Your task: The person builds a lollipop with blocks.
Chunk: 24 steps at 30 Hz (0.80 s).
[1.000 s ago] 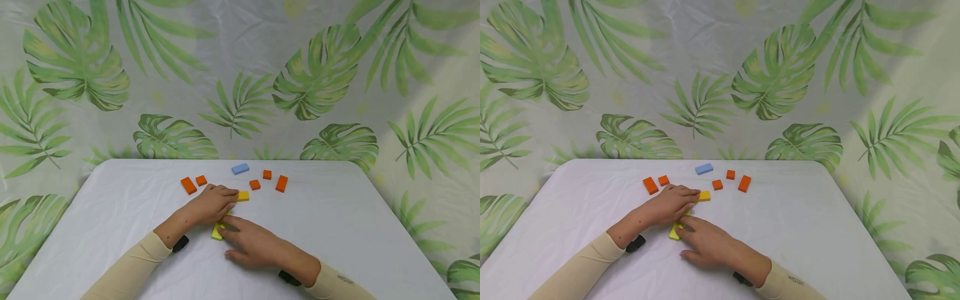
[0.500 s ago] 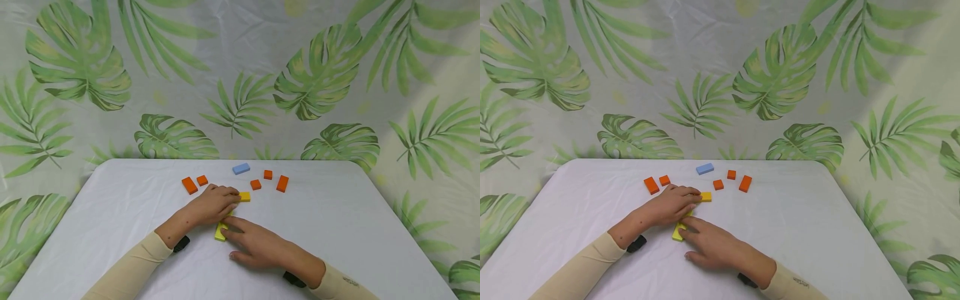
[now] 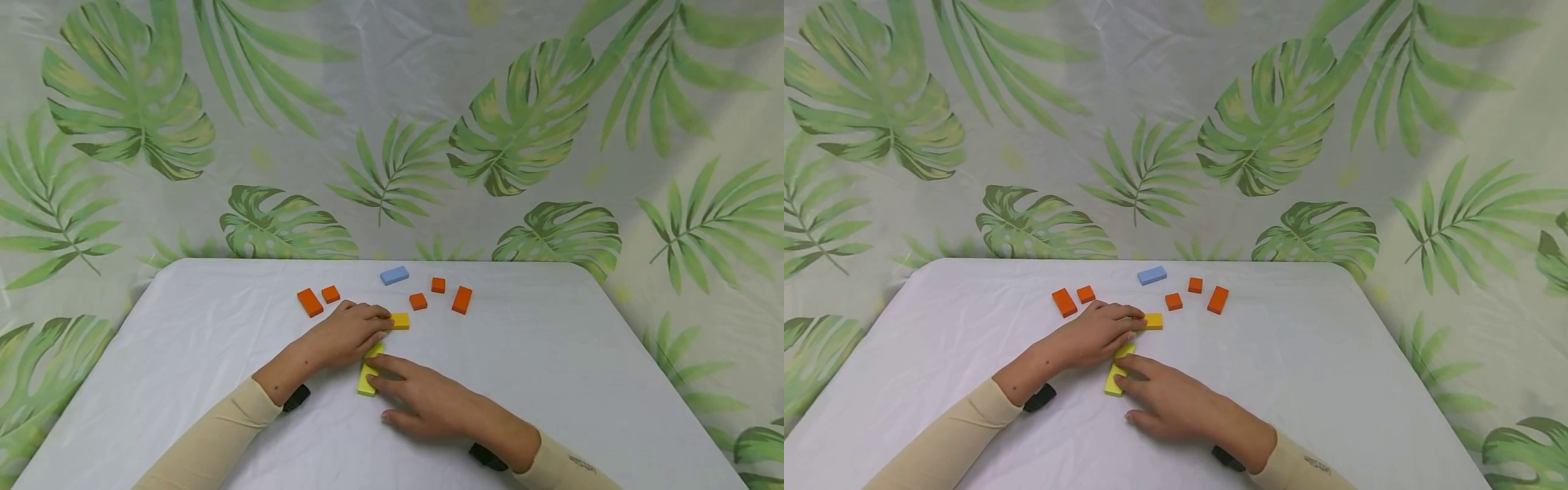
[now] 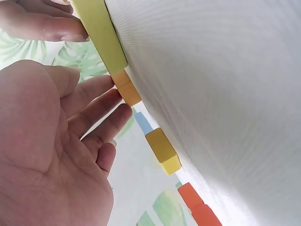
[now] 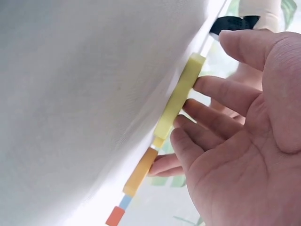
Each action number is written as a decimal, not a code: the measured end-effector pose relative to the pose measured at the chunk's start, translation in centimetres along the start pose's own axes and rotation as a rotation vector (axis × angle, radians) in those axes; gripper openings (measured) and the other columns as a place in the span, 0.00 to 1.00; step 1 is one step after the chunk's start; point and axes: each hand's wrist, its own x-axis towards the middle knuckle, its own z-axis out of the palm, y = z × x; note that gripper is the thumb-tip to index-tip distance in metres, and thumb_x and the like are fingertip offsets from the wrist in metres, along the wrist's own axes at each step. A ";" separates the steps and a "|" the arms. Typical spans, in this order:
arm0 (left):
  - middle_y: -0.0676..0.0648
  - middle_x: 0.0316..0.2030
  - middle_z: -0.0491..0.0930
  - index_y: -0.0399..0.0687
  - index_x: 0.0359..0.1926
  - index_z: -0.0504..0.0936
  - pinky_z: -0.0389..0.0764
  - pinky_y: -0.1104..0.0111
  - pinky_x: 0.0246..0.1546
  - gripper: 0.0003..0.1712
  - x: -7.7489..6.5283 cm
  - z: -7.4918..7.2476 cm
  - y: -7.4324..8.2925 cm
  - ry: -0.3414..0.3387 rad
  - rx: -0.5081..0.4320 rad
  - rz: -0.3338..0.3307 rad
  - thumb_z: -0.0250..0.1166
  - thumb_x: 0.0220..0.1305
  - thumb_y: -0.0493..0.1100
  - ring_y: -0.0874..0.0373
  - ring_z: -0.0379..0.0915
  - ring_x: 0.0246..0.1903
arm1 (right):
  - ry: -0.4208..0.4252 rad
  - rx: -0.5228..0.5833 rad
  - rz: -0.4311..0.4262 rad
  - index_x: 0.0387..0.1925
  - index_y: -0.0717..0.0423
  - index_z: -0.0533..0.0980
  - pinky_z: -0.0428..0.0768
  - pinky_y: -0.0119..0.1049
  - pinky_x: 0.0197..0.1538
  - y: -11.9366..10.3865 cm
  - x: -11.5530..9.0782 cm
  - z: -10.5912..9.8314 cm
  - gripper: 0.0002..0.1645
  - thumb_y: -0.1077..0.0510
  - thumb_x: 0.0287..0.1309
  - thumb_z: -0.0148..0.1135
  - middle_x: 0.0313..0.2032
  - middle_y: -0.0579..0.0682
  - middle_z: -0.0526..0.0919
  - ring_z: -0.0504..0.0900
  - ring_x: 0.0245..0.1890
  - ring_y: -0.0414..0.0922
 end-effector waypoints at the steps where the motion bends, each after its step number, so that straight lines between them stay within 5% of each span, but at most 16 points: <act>1: 0.49 0.69 0.77 0.51 0.70 0.81 0.70 0.48 0.67 0.22 0.0 0.0 0.0 -0.002 0.000 -0.001 0.55 0.84 0.49 0.51 0.71 0.70 | 0.001 0.004 0.002 0.78 0.50 0.70 0.70 0.43 0.76 0.1 0.0 0.0 0.35 0.43 0.77 0.61 0.81 0.48 0.60 0.62 0.80 0.45; 24: 0.49 0.71 0.75 0.52 0.72 0.80 0.68 0.48 0.70 0.23 -0.1 -0.2 -0.1 -0.032 -0.005 -0.014 0.54 0.85 0.49 0.51 0.69 0.72 | -0.002 0.156 0.077 0.76 0.49 0.72 0.68 0.45 0.77 1.3 -1.2 -0.3 0.27 0.48 0.85 0.48 0.80 0.43 0.63 0.60 0.81 0.41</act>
